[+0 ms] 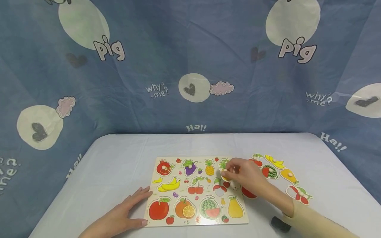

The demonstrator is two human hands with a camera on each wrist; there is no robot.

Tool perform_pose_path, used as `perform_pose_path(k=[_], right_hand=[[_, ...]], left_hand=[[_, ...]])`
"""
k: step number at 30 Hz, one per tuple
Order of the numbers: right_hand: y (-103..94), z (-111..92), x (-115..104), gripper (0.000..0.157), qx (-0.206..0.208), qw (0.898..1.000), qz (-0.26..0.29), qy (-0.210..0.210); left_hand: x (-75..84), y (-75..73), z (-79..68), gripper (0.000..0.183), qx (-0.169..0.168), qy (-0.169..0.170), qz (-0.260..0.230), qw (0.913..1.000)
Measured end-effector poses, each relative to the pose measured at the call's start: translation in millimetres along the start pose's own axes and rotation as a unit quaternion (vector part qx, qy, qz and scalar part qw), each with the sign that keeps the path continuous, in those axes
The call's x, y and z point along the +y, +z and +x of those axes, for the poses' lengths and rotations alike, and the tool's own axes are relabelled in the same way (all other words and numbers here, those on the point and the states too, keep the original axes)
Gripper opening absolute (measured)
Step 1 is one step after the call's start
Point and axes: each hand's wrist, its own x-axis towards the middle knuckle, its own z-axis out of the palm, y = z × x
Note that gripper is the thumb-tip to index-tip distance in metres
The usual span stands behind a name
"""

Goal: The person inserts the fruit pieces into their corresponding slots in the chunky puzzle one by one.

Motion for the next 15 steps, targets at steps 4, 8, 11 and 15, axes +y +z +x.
perform_pose_path(k=[4,8,11,15], right_hand=[[3.0,4,-3,0.018,-0.009,1.0,-0.011,0.021],[5.8,9,-6,0.017,-0.017,0.999,-0.015,0.038],[8.3,14,-8,0.017,-0.024,0.999,-0.01,0.042],[11.7,19,-10,0.015,-0.036,0.998,0.009,0.052]], left_hand=[[-0.4,0.0,0.4,0.092,-0.001,0.0,0.002,1.0],[0.1,-0.6,0.0,0.091,-0.001,0.002,0.002,1.0],[0.4,-0.9,-0.5,0.091,-0.001,0.001,0.001,1.0],[0.4,-1.0,-0.8,0.091,-0.003,-0.001,-0.001,1.0]])
